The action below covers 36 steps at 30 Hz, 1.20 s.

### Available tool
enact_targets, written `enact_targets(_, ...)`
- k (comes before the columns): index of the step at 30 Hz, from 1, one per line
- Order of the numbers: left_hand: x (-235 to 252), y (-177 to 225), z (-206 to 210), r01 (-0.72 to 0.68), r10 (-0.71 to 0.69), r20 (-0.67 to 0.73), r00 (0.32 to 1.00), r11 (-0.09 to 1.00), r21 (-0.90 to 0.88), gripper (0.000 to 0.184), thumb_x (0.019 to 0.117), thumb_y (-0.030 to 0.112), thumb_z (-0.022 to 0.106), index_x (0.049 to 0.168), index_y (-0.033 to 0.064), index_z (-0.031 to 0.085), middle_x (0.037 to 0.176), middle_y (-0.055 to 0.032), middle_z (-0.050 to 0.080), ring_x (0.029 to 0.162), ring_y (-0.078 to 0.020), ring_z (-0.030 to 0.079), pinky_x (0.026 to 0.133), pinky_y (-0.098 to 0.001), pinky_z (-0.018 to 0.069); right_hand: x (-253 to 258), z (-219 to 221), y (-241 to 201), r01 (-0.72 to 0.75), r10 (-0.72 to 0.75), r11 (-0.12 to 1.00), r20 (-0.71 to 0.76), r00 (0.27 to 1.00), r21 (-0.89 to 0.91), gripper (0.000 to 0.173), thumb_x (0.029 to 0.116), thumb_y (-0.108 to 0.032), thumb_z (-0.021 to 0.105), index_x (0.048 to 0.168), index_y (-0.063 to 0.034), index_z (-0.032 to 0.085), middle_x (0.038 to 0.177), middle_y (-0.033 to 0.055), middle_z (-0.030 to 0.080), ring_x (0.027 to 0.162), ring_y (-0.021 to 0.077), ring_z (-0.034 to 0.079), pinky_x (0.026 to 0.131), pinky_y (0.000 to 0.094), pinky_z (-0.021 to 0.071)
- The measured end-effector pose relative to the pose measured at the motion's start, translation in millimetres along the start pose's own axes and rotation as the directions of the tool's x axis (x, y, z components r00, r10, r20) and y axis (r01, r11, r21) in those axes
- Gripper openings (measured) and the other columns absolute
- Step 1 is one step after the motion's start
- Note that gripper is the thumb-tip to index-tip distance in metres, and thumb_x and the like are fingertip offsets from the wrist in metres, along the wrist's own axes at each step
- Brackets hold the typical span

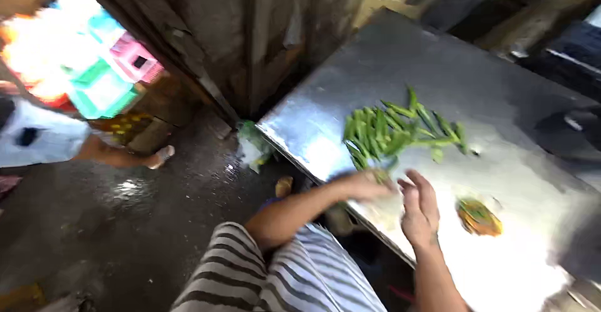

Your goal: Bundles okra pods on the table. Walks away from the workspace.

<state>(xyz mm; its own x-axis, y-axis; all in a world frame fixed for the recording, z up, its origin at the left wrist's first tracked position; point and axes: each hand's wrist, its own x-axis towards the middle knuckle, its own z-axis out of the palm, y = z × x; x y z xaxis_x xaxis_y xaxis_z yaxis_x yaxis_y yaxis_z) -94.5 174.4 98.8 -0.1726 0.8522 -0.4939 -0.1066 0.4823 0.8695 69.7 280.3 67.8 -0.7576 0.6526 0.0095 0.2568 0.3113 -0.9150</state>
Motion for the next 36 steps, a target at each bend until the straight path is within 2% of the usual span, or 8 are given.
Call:
enact_targets(4,11.6,1.4,-42.9,-0.152,0.145,-0.055,0.988,0.831,-0.534,0.015,0.1075,0.018,0.048,0.116,0.0062,0.055,0.07,0.0008,0.053,0.048,-0.005,0.045,0.044,-0.0191,0.0417,-7.8,-19.2,4.8,-0.18,0.2,0.978,-0.239,0.95,0.103,0.034,0.1035,-0.019,0.054,0.128,0.0047,0.054,0.101,0.0077,0.066,0.08,0.0125,0.068,0.075,0.0313,0.0617)
enact_targets(10,-72.7,-22.3,-116.3,-0.357,0.315,-0.173,0.933,0.767,-0.532,0.016,0.1053,0.014,0.048,0.107,0.0044,0.061,0.103,-0.0097,0.073,0.072,-0.0121,0.067,0.063,-0.0279,0.0579,-7.6,-43.7,0.0,0.036,-0.022,0.994,-0.136,0.99,0.106,0.015,0.1023,-0.012,0.056,0.112,-0.0029,0.063,0.087,-0.0053,0.067,0.073,0.0056,0.066,0.07,0.0257,0.0595)
enact_targets(17,-187.4,-282.3,-11.3,0.143,-0.424,-0.355,0.833,0.786,-0.602,0.028,0.1099,0.033,0.045,0.124,0.0104,0.054,0.078,0.0003,0.057,0.061,-0.0128,0.058,0.059,-0.0354,0.057,-28.0,33.8,-26.4,0.164,-0.212,0.963,0.228,0.95,0.212,0.016,0.1024,-0.019,0.057,0.111,-0.0092,0.066,0.095,-0.0058,0.068,0.079,0.005,0.065,0.073,0.0283,0.0587)
enact_targets(20,-263.5,-424.8,102.9,0.368,-0.789,-0.445,0.423,0.599,-0.712,0.04,0.1096,0.035,0.047,0.129,0.0009,0.057,0.082,-0.009,0.061,0.065,-0.0171,0.057,0.062,-0.0367,0.0527,-47.0,108.6,-2.8,0.126,-0.197,0.979,0.564,0.802,0.162,0.021,0.0996,-0.021,0.061,0.109,-0.0035,0.069,0.094,0.0041,0.07,0.078,0.0111,0.066,0.071,0.0342,0.0594)
enact_targets(22,-327.5,-459.4,172.2,0.581,-0.938,-0.306,0.161,0.341,-0.739,0.047,0.1082,0.034,0.052,0.132,-0.0059,0.06,0.114,-0.0264,0.067,0.103,-0.0359,0.066,0.094,-0.0527,0.0516,-64.9,165.2,32.3,0.091,-0.034,0.995,0.792,0.61,-0.028,0.025,0.0999,-0.024,0.063,0.113,-0.004,0.07,0.1,0.0093,0.07,0.087,0.0176,0.068,0.08,0.0397,0.0595)
enact_targets(27,-421.4,-510.6,240.9,0.769,-0.993,-0.113,-0.041,0.041,-0.638,0.048,0.1079,0.035,0.05,0.124,-0.0075,0.064,0.122,-0.03,0.065,0.115,-0.0422,0.064,0.099,-0.0592,0.0484,-140.4,263.0,151.1,0.181,0.539,0.829,0.842,-0.008,-0.529,0.047,0.1039,-0.037,0.059,0.128,0.0033,0.061,0.126,0.026,0.064,0.121,0.0385,0.061,0.106,0.0573,0.0451)
enact_targets(33,-348.7,-618.8,92.7,0.609,-0.88,-0.456,0.137,0.437,-0.661,0.044,0.1074,0.03,0.053,0.13,-0.0063,0.059,0.112,-0.0278,0.066,0.102,-0.0397,0.066,0.092,-0.0585,0.0519,-218.9,341.0,269.4,-0.162,0.778,0.627,0.62,0.097,-0.762,0.047,0.1039,-0.039,0.058,0.133,-0.0021,0.062,0.132,0.0217,0.064,0.126,0.0334,0.06,0.11,0.0528,0.0446)
enact_targets(36,-258.7,-627.0,38.1,0.165,-0.791,-0.513,0.335,0.585,-0.794,0.031,0.1086,0.025,0.05,0.125,-0.0006,0.056,0.075,-0.0072,0.056,0.058,-0.0157,0.053,0.053,-0.0348,0.0491,-226.7,421.8,363.7,-0.262,0.799,0.599,0.584,0.143,-0.757,0.04,0.1031,-0.033,0.061,0.127,-0.0009,0.064,0.125,0.0222,0.066,0.117,0.0336,0.064,0.103,0.0527,0.0503)
